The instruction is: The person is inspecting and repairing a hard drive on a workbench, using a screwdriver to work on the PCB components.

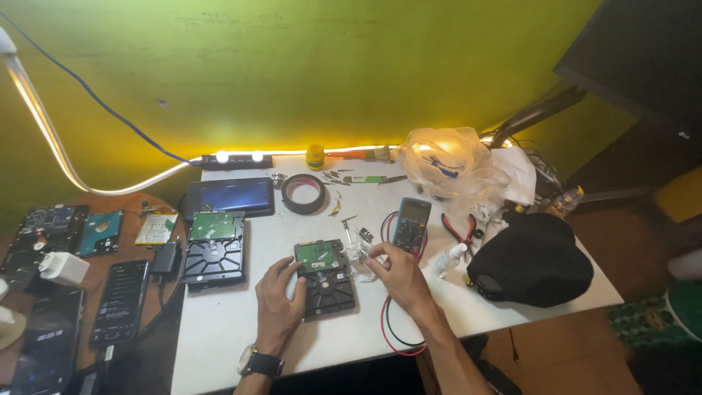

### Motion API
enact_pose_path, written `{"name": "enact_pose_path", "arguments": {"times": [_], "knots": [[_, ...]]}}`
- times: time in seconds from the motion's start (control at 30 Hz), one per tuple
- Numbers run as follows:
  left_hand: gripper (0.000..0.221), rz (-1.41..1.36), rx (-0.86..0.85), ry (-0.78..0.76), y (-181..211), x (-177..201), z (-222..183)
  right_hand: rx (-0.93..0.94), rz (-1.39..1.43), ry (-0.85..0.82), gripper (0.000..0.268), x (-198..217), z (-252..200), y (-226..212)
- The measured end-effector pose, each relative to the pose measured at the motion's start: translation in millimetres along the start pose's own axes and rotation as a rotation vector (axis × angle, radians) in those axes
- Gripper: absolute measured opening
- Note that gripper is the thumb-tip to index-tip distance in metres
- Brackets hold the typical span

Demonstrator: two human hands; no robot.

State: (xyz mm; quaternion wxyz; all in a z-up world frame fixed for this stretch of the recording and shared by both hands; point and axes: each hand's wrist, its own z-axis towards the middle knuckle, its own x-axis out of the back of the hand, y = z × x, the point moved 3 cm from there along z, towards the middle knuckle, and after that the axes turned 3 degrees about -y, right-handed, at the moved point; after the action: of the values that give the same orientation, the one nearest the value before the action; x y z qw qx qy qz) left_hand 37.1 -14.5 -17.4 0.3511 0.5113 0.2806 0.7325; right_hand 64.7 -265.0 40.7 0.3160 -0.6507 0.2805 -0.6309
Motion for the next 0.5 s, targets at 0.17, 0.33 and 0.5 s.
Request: {"name": "enact_pose_path", "arguments": {"times": [0.17,0.33,0.5], "knots": [[0.031,0.004,-0.004,0.020,0.9,1.1,-1.4,0.187,-0.058,0.030,0.008,14.0,-7.2,-17.5],[0.029,0.007,0.080,-0.057,5.6,8.8,-0.7,-0.078,0.240,0.080,0.043,32.1,-12.5,-34.7],[0.029,-0.038,0.076,-0.050,11.7,12.6,-0.3,-0.007,0.475,0.111,0.060,31.7,-17.7,-67.8]]}}
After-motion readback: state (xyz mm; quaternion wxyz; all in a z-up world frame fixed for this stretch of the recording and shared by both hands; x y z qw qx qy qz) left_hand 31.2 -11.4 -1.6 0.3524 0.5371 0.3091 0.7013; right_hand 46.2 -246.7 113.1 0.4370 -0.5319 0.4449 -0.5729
